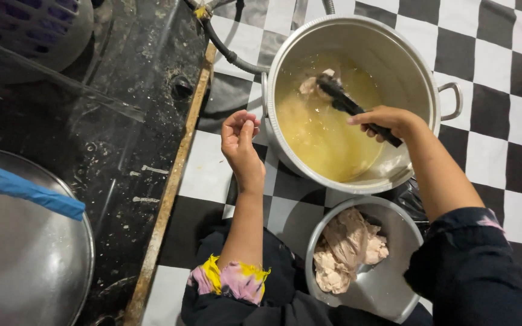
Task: Transferring boiled chicken from a pot to a bowl using tongs and then shredding the meat by hand.
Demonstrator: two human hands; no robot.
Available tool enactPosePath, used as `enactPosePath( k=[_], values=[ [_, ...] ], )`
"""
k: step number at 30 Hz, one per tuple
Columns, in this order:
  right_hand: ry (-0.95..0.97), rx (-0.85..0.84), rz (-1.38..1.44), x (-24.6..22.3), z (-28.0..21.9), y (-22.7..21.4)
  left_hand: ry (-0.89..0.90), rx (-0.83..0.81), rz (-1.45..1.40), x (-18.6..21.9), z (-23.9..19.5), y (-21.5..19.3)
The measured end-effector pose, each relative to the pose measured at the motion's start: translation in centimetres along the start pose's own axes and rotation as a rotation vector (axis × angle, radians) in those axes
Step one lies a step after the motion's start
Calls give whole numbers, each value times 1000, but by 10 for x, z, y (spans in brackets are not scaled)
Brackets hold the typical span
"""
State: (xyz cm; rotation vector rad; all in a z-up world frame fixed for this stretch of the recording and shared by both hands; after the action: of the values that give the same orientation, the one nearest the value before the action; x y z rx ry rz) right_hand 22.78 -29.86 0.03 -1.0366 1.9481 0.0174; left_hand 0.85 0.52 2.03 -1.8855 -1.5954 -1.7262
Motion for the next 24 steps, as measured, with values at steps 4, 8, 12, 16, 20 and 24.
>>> enactPosePath(
  k=[4,8,12,16,20,24],
  values=[
    [38,1,11,-16,16,34,4,18,-2,3,3,-4],
    [-9,225,44,-19,25,48,5,20,-20,3,4,-4],
    [-90,307,-182,-39,5,40,-4,15,-13,-3,7,-5],
    [-160,287,-471,-28,18,16,2,18,-17,0,8,-5],
    [-229,299,-817,-51,-23,2,12,22,-2,2,5,-5],
    [-41,293,-934,-116,-92,5,-67,7,-58,14,-2,-2]
  ],
)
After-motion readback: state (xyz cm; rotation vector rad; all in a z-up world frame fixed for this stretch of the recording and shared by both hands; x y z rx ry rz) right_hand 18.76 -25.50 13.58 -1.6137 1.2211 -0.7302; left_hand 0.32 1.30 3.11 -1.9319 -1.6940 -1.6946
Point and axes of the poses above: each hand's wrist, its own z-axis towards the middle knuckle, its own y-axis out of the palm, x = y × z, the point moved 1 cm from there along z, towards the middle knuckle, and after that the axes turned 15 degrees about -y, right-handed, at the moved point
